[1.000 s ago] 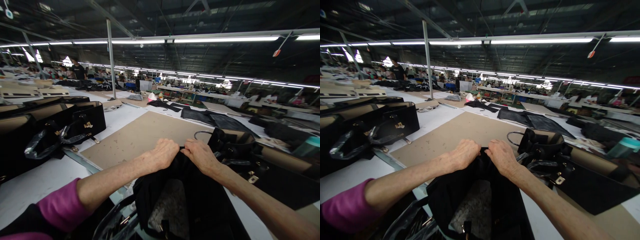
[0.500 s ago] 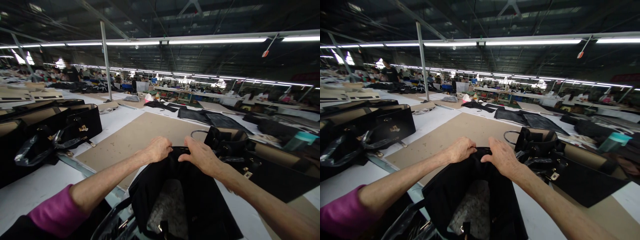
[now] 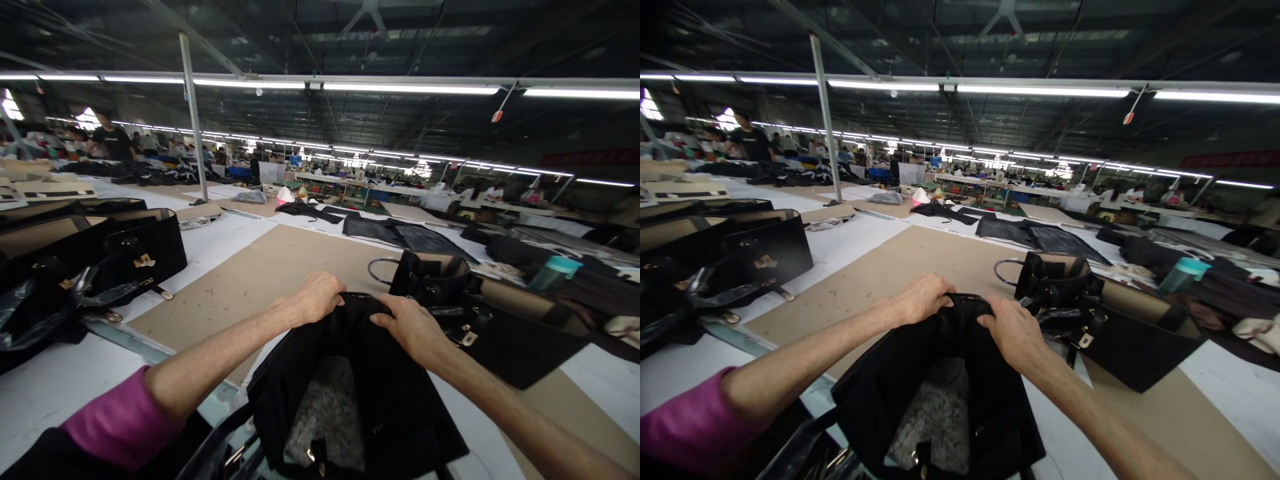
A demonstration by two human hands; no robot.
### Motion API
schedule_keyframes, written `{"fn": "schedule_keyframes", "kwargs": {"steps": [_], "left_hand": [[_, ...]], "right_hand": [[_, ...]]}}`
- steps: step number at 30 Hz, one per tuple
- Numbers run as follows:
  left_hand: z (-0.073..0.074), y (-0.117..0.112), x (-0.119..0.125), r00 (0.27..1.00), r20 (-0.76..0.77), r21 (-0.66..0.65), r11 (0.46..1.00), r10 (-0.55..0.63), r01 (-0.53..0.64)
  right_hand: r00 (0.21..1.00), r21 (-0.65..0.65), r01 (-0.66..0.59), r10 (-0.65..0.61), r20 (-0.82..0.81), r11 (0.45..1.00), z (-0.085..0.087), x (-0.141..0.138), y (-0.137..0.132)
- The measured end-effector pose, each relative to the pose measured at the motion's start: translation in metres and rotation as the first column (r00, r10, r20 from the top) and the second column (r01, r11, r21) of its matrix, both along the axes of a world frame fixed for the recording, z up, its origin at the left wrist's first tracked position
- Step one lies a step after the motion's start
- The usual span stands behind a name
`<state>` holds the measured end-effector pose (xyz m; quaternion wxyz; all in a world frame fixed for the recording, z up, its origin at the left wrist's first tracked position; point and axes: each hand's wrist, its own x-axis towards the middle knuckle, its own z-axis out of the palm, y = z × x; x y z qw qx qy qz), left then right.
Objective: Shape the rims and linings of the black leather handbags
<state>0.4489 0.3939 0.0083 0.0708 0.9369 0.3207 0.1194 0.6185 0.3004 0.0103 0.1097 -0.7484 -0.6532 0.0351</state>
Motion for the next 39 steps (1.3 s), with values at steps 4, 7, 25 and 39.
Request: {"fn": "schedule_keyframes", "kwargs": {"steps": [4, 7, 25, 39], "left_hand": [[0.001, 0.002, -0.001, 0.999, 0.038, -0.029, 0.999, -0.014, 0.016], [-0.001, 0.004, -0.002, 0.998, 0.062, -0.045, 0.999, -0.009, 0.012], [-0.001, 0.0, 0.001, 0.998, 0.043, -0.083, 0.996, 0.034, -0.031], [0.005, 0.0, 0.018, 1.0, -0.028, 0.01, 1.0, -0.014, 0.014]], "right_hand": [[0.988, -0.009, -0.101, 0.099, -0.121, 0.995, 0.003, 0.013, 0.002], [0.981, -0.007, -0.152, 0.15, -0.127, 0.988, 0.001, 0.017, 0.004], [0.904, 0.187, -0.418, 0.388, 0.178, 0.889, 0.002, -0.005, 0.038], [0.982, 0.065, -0.187, 0.188, 0.001, 0.98, 0.016, -0.012, 0.035]]}}
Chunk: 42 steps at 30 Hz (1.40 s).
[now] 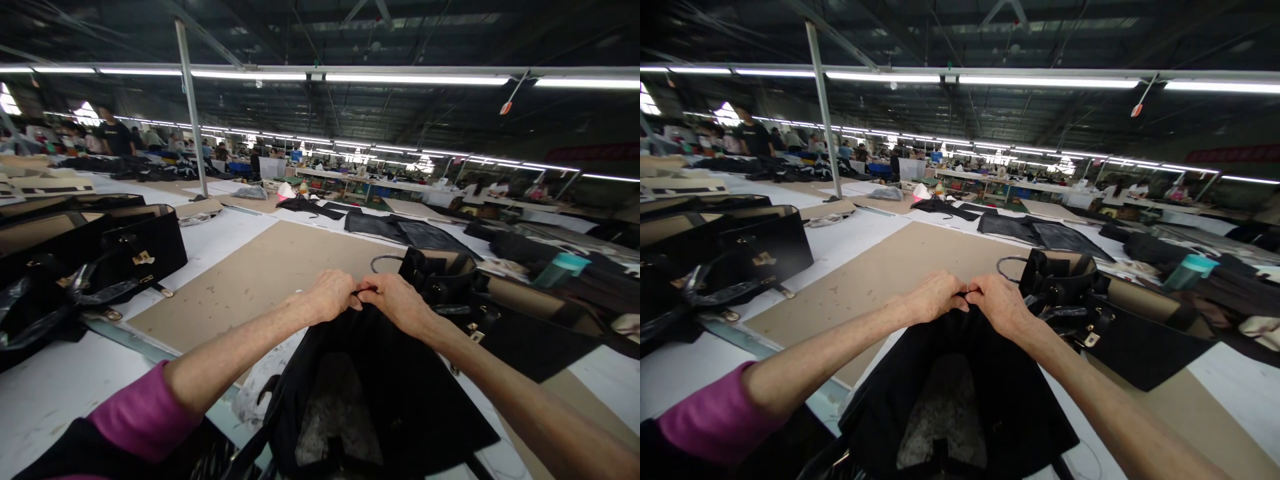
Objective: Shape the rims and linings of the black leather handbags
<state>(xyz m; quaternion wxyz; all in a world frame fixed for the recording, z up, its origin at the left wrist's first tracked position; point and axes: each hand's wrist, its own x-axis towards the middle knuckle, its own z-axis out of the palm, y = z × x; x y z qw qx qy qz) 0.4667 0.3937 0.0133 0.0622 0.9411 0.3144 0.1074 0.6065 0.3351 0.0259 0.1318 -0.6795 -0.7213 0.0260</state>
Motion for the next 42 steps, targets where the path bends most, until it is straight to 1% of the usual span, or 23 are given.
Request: {"fn": "schedule_keyframes", "kwargs": {"steps": [2, 5, 8, 10, 11, 14, 16, 19, 21, 23, 25, 28, 31, 34, 37, 39, 40, 42], "left_hand": [[0.002, -0.001, 0.001, 1.0, 0.005, 0.015, 1.0, -0.013, 0.013], [0.004, 0.0, 0.0, 0.999, 0.019, 0.026, 0.998, -0.051, 0.051], [0.004, 0.003, 0.003, 0.994, 0.041, -0.004, 0.995, -0.096, 0.097], [0.003, 0.006, 0.008, 0.99, 0.073, -0.061, 0.99, -0.121, 0.125], [0.002, 0.009, 0.011, 0.987, 0.092, -0.098, 0.985, -0.13, 0.139], [-0.003, 0.016, 0.018, 0.979, 0.146, -0.22, 0.96, -0.141, 0.171], [-0.005, 0.019, 0.02, 0.973, 0.178, -0.302, 0.933, -0.147, 0.196], [-0.006, 0.023, 0.022, 0.948, 0.255, -0.428, 0.857, -0.19, 0.287], [-0.005, 0.024, 0.025, 0.93, 0.298, -0.484, 0.805, -0.217, 0.343], [-0.005, 0.024, 0.029, 0.924, 0.31, -0.507, 0.783, -0.224, 0.36], [-0.006, 0.025, 0.032, 0.93, 0.297, -0.512, 0.786, -0.216, 0.346], [-0.01, 0.026, 0.033, 0.938, 0.28, -0.496, 0.806, -0.204, 0.323], [-0.014, 0.028, 0.031, 0.937, 0.287, -0.483, 0.815, -0.198, 0.32], [-0.015, 0.029, 0.029, 0.94, 0.275, -0.481, 0.817, -0.203, 0.317], [-0.014, 0.029, 0.028, 0.935, 0.278, -0.494, 0.803, -0.219, 0.335], [-0.013, 0.028, 0.028, 0.932, 0.277, -0.494, 0.798, -0.233, 0.346], [-0.013, 0.028, 0.028, 0.932, 0.272, -0.477, 0.807, -0.242, 0.348], [-0.012, 0.025, 0.029, 0.933, 0.257, -0.402, 0.849, -0.253, 0.342]], "right_hand": [[0.991, -0.028, 0.062, -0.065, -0.118, 0.998, 0.0, 0.009, -0.016], [0.962, -0.073, 0.137, -0.151, -0.229, 0.988, -0.01, 0.025, -0.049], [0.941, -0.111, 0.25, -0.268, -0.205, 0.962, -0.022, 0.033, -0.075], [0.937, -0.109, 0.302, -0.316, -0.147, 0.947, -0.024, 0.033, -0.083], [0.939, -0.112, 0.309, -0.321, -0.122, 0.945, -0.023, 0.031, -0.084], [0.942, -0.125, 0.314, -0.325, -0.081, 0.941, -0.015, 0.024, -0.082], [0.937, -0.118, 0.337, -0.345, -0.053, 0.934, -0.011, 0.019, -0.08], [0.939, -0.092, 0.338, -0.342, -0.027, 0.937, -0.01, 0.017, -0.077], [0.947, -0.077, 0.317, -0.32, -0.031, 0.945, -0.01, 0.017, -0.073], [0.954, -0.067, 0.292, -0.295, -0.046, 0.954, -0.01, 0.018, -0.067], [0.96, -0.058, 0.266, -0.27, -0.068, 0.962, -0.009, 0.02, -0.059], [0.969, -0.053, 0.23, -0.234, -0.074, 0.972, -0.009, 0.024, -0.049], [0.983, -0.047, 0.175, -0.177, -0.056, 0.984, -0.012, 0.029, -0.046], [0.99, -0.034, 0.127, -0.129, -0.054, 0.991, -0.015, 0.034, -0.045], [0.991, -0.038, 0.127, -0.129, -0.038, 0.991, -0.015, 0.035, -0.044], [0.987, -0.034, 0.157, -0.158, -0.028, 0.987, -0.015, 0.034, -0.043], [0.984, -0.03, 0.176, -0.177, -0.026, 0.984, -0.015, 0.033, -0.042], [0.978, -0.029, 0.206, -0.207, -0.027, 0.978, -0.014, 0.03, -0.042]]}}
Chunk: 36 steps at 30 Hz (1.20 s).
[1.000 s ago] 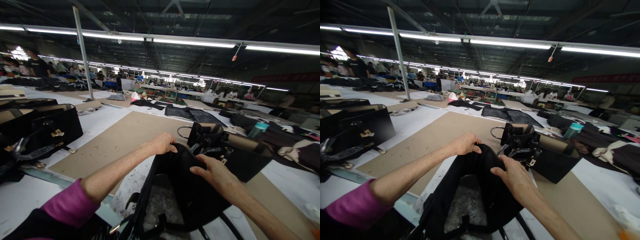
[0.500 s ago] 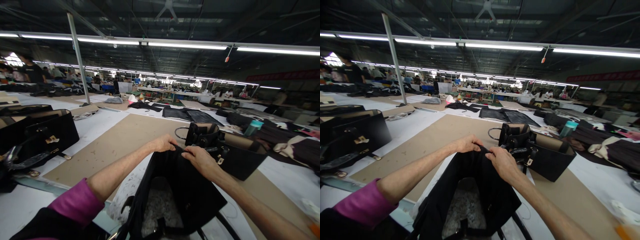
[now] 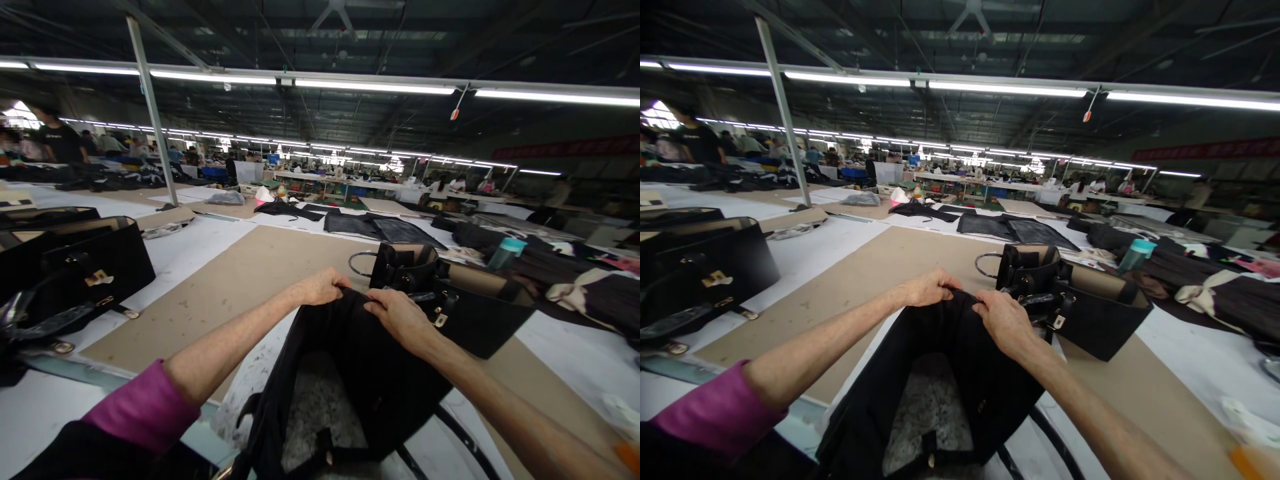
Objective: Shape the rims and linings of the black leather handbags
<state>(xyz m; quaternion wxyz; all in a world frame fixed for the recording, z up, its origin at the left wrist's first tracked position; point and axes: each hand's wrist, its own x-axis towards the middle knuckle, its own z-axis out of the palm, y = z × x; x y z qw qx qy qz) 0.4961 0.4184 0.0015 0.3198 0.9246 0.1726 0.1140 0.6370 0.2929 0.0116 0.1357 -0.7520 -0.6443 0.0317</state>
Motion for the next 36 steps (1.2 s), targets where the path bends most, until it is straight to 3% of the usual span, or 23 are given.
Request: {"fn": "schedule_keyframes", "kwargs": {"steps": [4, 9, 12, 19, 25, 30, 33, 36], "left_hand": [[0.006, -0.009, 0.005, 0.995, -0.031, 0.177, 0.981, 0.091, -0.084], [0.013, -0.014, 0.015, 0.948, -0.175, 0.299, 0.932, 0.267, -0.208], [0.01, -0.012, 0.018, 0.938, -0.194, 0.344, 0.916, 0.286, -0.208], [0.009, -0.008, 0.006, 0.966, -0.212, 0.142, 0.983, 0.148, -0.12], [0.009, -0.003, -0.01, 0.976, -0.203, -0.063, 0.993, 0.081, -0.095], [0.008, -0.004, -0.012, 0.978, -0.187, -0.113, 0.987, 0.091, -0.113], [0.011, -0.008, -0.01, 0.976, -0.185, -0.116, 0.983, 0.119, -0.142], [0.013, -0.012, -0.009, 0.971, -0.184, -0.113, 0.977, 0.156, -0.179]], "right_hand": [[1.0, 0.01, 0.001, -0.001, 0.0, 1.0, -0.001, -0.004, -0.002], [0.996, -0.007, 0.022, -0.021, 0.083, 1.0, -0.008, -0.003, -0.002], [0.992, -0.052, 0.027, -0.021, 0.127, 0.998, -0.012, 0.0, -0.001], [0.995, -0.11, -0.097, 0.095, -0.028, 0.989, -0.005, 0.01, -0.005], [0.948, -0.092, -0.297, 0.282, -0.145, 0.951, -0.006, 0.026, -0.002], [0.947, -0.064, -0.304, 0.308, 0.088, 0.951, -0.011, 0.032, 0.001], [0.919, 0.018, -0.303, 0.287, 0.27, 0.953, -0.013, 0.028, 0.003], [0.9, 0.103, -0.317, 0.265, 0.347, 0.943, -0.014, 0.022, 0.007]]}}
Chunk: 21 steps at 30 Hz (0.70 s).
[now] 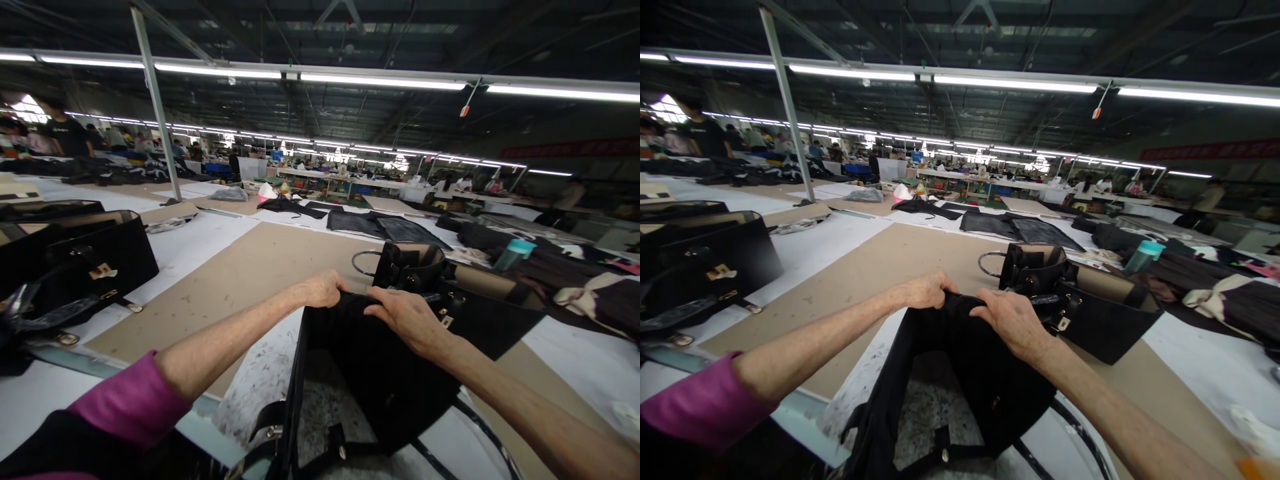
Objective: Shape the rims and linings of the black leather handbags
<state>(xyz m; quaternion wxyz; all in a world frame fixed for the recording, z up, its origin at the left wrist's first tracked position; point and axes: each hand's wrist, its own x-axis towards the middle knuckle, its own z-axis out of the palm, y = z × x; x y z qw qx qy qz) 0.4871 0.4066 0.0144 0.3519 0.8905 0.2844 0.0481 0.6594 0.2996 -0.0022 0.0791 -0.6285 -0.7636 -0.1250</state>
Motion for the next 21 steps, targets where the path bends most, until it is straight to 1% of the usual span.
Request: {"fn": "schedule_keyframes", "kwargs": {"steps": [2, 6, 9, 13, 18, 21], "left_hand": [[0.001, -0.002, 0.0, 1.0, -0.002, -0.002, 1.0, 0.014, -0.014], [0.001, -0.003, 0.0, 0.999, -0.017, -0.005, 0.999, 0.052, -0.052], [0.0, -0.002, 0.001, 0.997, -0.006, -0.011, 0.997, 0.071, -0.071], [-0.001, 0.0, 0.001, 0.998, -0.003, -0.022, 0.997, 0.07, -0.07], [-0.002, 0.002, 0.002, 0.997, -0.001, -0.01, 0.997, 0.083, -0.083], [-0.003, 0.002, 0.0, 0.999, 0.01, -0.008, 0.999, 0.045, -0.045]], "right_hand": [[1.0, 0.015, 0.014, -0.014, 0.012, 1.0, 0.0, -0.003, 0.003], [0.999, -0.02, 0.051, -0.051, -0.016, 0.998, 0.001, -0.008, 0.006], [0.998, -0.033, 0.056, -0.056, 0.002, 0.998, 0.002, -0.013, 0.007], [0.998, -0.043, 0.033, -0.031, 0.049, 0.999, 0.004, -0.019, 0.011], [0.988, -0.037, 0.126, -0.122, 0.091, 0.991, 0.007, -0.025, 0.015], [0.986, -0.028, 0.14, -0.137, 0.09, 0.99, 0.007, -0.024, 0.013]]}}
